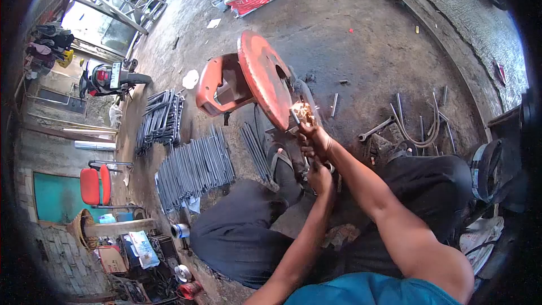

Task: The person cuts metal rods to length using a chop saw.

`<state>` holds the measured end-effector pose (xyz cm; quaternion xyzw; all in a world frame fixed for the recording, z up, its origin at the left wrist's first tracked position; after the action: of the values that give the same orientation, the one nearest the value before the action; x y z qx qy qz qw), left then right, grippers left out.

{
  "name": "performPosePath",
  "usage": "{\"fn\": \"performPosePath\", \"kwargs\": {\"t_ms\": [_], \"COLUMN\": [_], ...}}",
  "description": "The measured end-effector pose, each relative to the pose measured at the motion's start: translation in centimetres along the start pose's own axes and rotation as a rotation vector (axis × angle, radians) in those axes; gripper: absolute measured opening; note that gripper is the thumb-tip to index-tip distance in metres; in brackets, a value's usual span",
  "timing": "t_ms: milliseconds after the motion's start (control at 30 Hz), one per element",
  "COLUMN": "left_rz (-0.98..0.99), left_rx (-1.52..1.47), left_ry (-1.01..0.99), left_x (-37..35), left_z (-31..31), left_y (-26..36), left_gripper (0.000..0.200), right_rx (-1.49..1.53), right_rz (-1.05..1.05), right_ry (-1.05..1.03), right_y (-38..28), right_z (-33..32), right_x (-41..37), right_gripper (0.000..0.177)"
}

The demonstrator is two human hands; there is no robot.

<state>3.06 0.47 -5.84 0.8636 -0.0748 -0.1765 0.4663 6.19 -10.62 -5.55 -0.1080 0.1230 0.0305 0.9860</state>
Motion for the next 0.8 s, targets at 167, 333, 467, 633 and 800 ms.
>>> {"fn": "performPosePath", "kwargs": {"t_ms": [167,333,467,633,800], "left_rz": [-0.46,-0.448,-0.46,-0.533,-0.582], "left_rx": [-1.001,-0.961,-1.148,-1.373,-1.052], "left_ry": [-0.669,-0.532,-0.568,-0.687,-0.657], "left_x": [2.0,1.7,4.4,4.5,3.4], "left_z": [1.2,1.4,4.5,4.9,4.2], "left_y": [-4.1,-1.1,-8.3,-9.1,-8.0], "left_gripper": [0.041,0.029,0.04,0.057,0.056], "right_rx": [-0.909,-1.374,-1.475,-1.498,-1.438], "right_rz": [-0.414,-0.309,-0.27,-0.312,-0.401], "right_ry": [0.741,1.049,1.052,1.052,1.056], "right_y": [-0.8,-0.2,-0.1,0.2,0.6], "right_z": [-2.1,3.0,3.3,2.4,2.6], "right_x": [2.5,0.5,-0.1,0.0,-0.3], "right_gripper": [0.044,0.032,0.031,0.026,0.02]}}
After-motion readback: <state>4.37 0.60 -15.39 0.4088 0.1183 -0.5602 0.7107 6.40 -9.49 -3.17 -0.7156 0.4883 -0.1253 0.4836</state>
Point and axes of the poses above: each hand's wrist, its own x-axis towards the middle knuckle, its own z-axis out of the palm, y = z × x, the point moved 2 cm from there along x, towards the middle knuckle, and after that the axes turned 2 degrees about z, right-handed, at the moved point
